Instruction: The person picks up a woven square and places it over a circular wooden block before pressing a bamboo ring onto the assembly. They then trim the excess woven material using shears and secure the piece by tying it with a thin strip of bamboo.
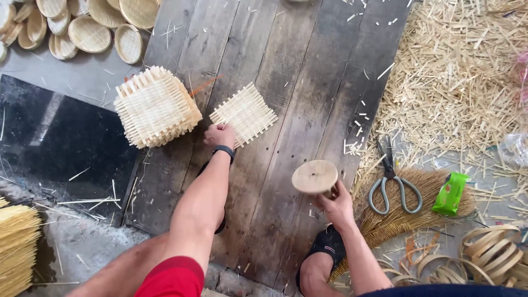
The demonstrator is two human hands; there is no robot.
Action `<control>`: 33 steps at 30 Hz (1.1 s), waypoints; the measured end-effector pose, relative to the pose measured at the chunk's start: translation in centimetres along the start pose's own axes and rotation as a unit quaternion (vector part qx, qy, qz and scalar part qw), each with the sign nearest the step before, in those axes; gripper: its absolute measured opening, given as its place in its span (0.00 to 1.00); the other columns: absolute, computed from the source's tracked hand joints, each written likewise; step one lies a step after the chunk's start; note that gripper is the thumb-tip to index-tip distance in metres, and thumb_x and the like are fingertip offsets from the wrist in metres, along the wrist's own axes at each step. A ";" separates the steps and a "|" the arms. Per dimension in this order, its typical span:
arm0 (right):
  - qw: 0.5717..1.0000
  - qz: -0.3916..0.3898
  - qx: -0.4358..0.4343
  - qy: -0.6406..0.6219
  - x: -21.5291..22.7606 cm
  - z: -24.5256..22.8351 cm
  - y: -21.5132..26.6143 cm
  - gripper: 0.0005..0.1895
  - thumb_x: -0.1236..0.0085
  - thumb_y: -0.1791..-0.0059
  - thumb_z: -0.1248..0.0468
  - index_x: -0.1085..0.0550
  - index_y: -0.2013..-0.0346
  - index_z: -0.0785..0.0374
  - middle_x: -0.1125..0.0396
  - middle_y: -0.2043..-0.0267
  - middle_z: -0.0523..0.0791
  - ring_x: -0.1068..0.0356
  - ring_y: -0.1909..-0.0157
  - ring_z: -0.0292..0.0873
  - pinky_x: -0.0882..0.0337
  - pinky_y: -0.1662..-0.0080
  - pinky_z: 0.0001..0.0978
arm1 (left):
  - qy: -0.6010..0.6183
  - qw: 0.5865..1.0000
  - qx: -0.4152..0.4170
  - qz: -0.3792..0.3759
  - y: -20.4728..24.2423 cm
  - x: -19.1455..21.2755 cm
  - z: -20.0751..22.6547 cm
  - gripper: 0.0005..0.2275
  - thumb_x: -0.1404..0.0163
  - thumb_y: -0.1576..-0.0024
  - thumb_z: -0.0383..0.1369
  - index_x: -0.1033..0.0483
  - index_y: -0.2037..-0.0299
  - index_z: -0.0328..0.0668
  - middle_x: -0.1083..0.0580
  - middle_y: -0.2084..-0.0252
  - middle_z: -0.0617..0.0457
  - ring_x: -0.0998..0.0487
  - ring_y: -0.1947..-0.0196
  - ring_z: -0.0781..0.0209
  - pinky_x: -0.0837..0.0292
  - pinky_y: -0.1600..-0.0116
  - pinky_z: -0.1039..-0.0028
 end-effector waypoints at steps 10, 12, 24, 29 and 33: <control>0.987 0.045 -0.082 -0.135 3.5 -0.8 3.0 0.26 0.42 0.47 0.61 0.28 0.36 0.69 0.29 0.51 0.54 0.29 0.58 0.48 0.26 0.59 0.39 | 0.481 0.856 0.023 -0.191 5.9 6.6 4.7 0.22 0.36 0.52 0.23 0.35 0.51 0.40 0.23 0.57 0.52 0.20 0.60 0.63 0.21 0.54 0.72; 0.983 0.038 -0.058 -0.170 2.3 -1.7 2.3 0.24 0.48 0.46 0.61 0.30 0.37 0.68 0.28 0.49 0.51 0.26 0.56 0.45 0.22 0.58 0.40 | 0.471 0.820 0.017 -0.325 8.7 8.3 6.5 0.21 0.36 0.51 0.25 0.31 0.49 0.37 0.21 0.56 0.51 0.19 0.59 0.63 0.19 0.52 0.72; 0.956 0.024 -0.051 -0.288 1.4 4.4 -2.3 0.25 0.50 0.46 0.64 0.35 0.32 0.56 0.30 0.44 0.42 0.29 0.50 0.40 0.25 0.53 0.37 | 0.310 0.741 0.110 -0.585 17.6 3.3 4.3 0.11 0.43 0.43 0.29 0.23 0.53 0.32 0.20 0.60 0.53 0.19 0.62 0.65 0.20 0.58 0.69; 0.924 0.020 -0.030 -0.381 3.5 4.7 -2.7 0.22 0.55 0.39 0.55 0.32 0.39 0.71 0.31 0.47 0.50 0.28 0.51 0.43 0.24 0.52 0.36 | 0.300 0.774 -0.002 -0.557 19.0 0.4 3.3 0.09 0.41 0.43 0.26 0.21 0.55 0.31 0.21 0.62 0.53 0.22 0.65 0.68 0.23 0.59 0.74; 0.972 0.050 0.046 -0.226 4.5 2.8 -1.8 0.19 0.46 0.45 0.62 0.28 0.43 0.73 0.28 0.51 0.49 0.28 0.55 0.37 0.26 0.53 0.28 | 0.247 0.816 -0.095 -0.514 20.3 -0.2 4.5 0.08 0.38 0.45 0.26 0.19 0.58 0.29 0.20 0.65 0.54 0.24 0.68 0.72 0.26 0.62 0.77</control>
Point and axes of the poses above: each hand's wrist, its own y-axis away from the middle knuckle, its own x-axis out of the back of the hand, z = x × y, the point moved 2 cm from there along -y, towards the middle knuckle
